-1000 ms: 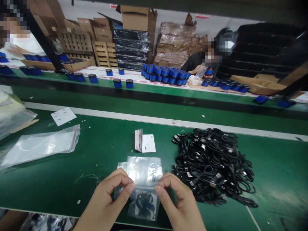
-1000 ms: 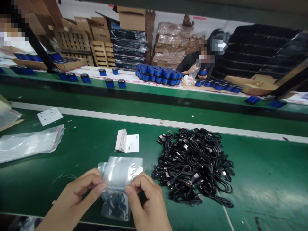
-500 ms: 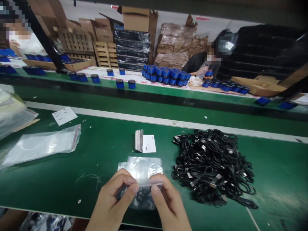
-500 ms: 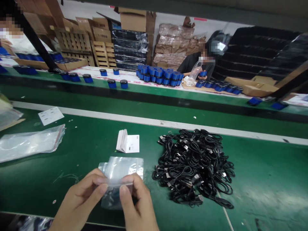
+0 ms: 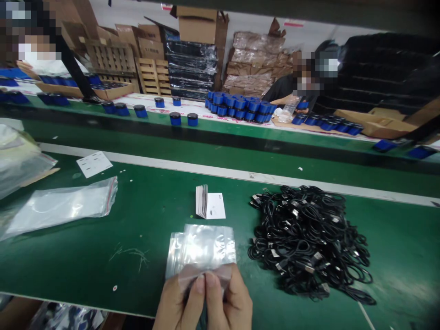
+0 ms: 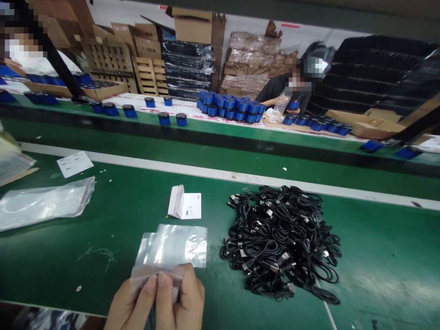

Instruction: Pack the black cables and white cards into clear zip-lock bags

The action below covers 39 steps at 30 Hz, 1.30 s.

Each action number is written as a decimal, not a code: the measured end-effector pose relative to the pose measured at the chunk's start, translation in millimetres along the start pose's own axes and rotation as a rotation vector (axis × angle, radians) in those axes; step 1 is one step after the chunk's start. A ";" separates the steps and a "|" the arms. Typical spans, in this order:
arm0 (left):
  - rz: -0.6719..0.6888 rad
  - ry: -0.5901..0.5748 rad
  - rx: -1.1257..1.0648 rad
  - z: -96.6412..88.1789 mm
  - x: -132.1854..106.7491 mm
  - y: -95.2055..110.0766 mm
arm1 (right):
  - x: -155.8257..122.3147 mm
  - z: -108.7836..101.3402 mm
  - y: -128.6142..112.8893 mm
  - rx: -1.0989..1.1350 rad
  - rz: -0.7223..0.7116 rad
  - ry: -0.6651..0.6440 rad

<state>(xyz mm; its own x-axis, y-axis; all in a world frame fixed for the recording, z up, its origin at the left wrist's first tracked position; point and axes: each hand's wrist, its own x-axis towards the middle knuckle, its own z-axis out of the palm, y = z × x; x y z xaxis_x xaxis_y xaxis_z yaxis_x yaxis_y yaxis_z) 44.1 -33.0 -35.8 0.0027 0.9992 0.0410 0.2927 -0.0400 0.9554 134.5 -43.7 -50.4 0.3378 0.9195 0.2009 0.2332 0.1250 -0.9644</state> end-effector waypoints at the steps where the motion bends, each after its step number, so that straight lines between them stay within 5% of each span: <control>1: 0.001 -0.007 -0.012 0.0 0.0 -0.8 | 0.6 -0.2 -0.8 -0.029 -0.027 -0.012; 5: -0.063 0.050 -0.070 -4.1 3.6 -2.5 | 14.3 -6.6 -7.7 -0.018 -0.098 -0.112; 11: -0.124 -0.266 -0.287 -21.3 21.7 8.7 | 35.3 -24.1 -13.3 0.098 -0.082 -0.254; 26: 0.013 -0.361 0.004 -39.4 22.9 19.0 | 32.4 -28.8 -17.9 0.102 -0.155 -0.304; 39: -0.032 -0.395 0.148 -45.9 25.0 16.2 | 34.2 -34.5 -17.1 0.019 -0.135 -0.365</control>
<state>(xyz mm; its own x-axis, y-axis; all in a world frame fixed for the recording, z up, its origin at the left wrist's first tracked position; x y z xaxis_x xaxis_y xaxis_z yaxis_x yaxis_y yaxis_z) 5.0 -9.1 -5.8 0.3493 0.9278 -0.1313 0.4326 -0.0353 0.9009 173.6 -27.2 -21.0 -0.0419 0.9661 0.2548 0.2352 0.2574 -0.9372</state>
